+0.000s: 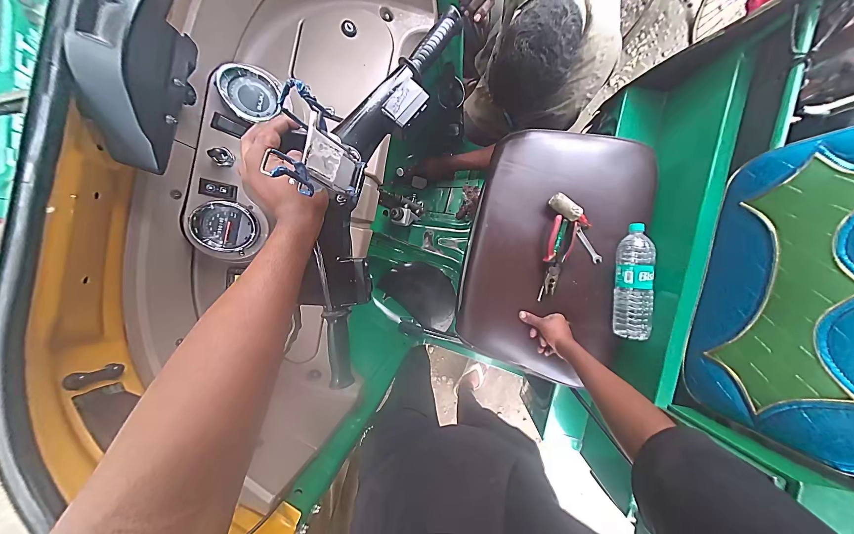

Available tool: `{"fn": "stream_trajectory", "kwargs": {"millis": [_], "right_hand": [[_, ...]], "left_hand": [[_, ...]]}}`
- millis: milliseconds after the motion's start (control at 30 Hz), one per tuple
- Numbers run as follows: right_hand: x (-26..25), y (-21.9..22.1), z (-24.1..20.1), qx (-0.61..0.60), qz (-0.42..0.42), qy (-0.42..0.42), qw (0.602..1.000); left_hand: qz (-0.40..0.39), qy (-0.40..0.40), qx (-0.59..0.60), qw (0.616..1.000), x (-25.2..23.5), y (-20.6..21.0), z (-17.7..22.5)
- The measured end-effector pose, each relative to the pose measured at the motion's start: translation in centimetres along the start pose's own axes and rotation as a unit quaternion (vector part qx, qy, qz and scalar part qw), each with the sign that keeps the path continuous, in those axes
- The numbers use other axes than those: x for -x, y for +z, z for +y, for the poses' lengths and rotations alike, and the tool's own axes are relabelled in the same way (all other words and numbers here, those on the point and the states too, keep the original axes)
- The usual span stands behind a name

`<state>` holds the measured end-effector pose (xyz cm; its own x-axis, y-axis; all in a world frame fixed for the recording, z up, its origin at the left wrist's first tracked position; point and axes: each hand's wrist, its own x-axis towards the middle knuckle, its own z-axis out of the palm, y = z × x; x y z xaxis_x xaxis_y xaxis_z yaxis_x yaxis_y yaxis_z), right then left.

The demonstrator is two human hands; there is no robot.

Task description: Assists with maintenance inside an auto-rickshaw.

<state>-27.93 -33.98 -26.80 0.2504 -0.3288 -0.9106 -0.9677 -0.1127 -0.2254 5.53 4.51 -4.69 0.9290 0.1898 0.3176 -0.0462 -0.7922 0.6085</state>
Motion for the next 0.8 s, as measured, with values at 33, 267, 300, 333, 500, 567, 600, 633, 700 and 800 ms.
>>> {"fn": "stream_trajectory", "kwargs": {"millis": [33,267,300,333,500,567,600,633,700,800], "right_hand": [[0.0,0.0,0.0,0.002,0.000,0.000,1.000],[-0.2,0.1,0.1,0.005,0.002,0.001,1.000],[-0.2,0.1,0.1,0.005,0.003,0.000,1.000],[-0.1,0.1,0.1,0.005,0.001,0.000,1.000],[-0.2,0.1,0.1,0.003,0.001,-0.001,1.000],[-0.3,0.2,0.1,0.002,-0.001,-0.001,1.000],[-0.2,0.1,0.2,0.003,-0.001,0.000,1.000],[-0.3,0.1,0.2,0.003,-0.001,-0.001,1.000],[-0.3,0.2,0.2,0.004,0.001,-0.003,1.000],[-0.5,0.1,0.3,0.001,-0.001,-0.004,1.000]], "left_hand": [[-0.002,0.000,-0.003,1.000,0.0,0.0,0.0],[0.010,0.011,0.007,1.000,0.0,0.1,-0.1],[0.008,0.008,0.004,1.000,0.0,0.1,-0.1],[0.002,0.002,-0.002,1.000,0.0,0.1,-0.1],[0.007,0.006,0.030,1.000,0.1,0.1,-0.2],[0.009,0.001,0.023,1.000,0.1,0.0,-0.2],[0.008,0.002,0.022,1.000,0.1,0.1,-0.3],[0.009,0.009,0.024,1.000,0.0,0.3,-0.6],[0.016,0.041,0.028,0.999,-0.3,0.8,-2.1],[0.010,0.051,0.020,0.998,-0.4,1.2,-2.9]]}}
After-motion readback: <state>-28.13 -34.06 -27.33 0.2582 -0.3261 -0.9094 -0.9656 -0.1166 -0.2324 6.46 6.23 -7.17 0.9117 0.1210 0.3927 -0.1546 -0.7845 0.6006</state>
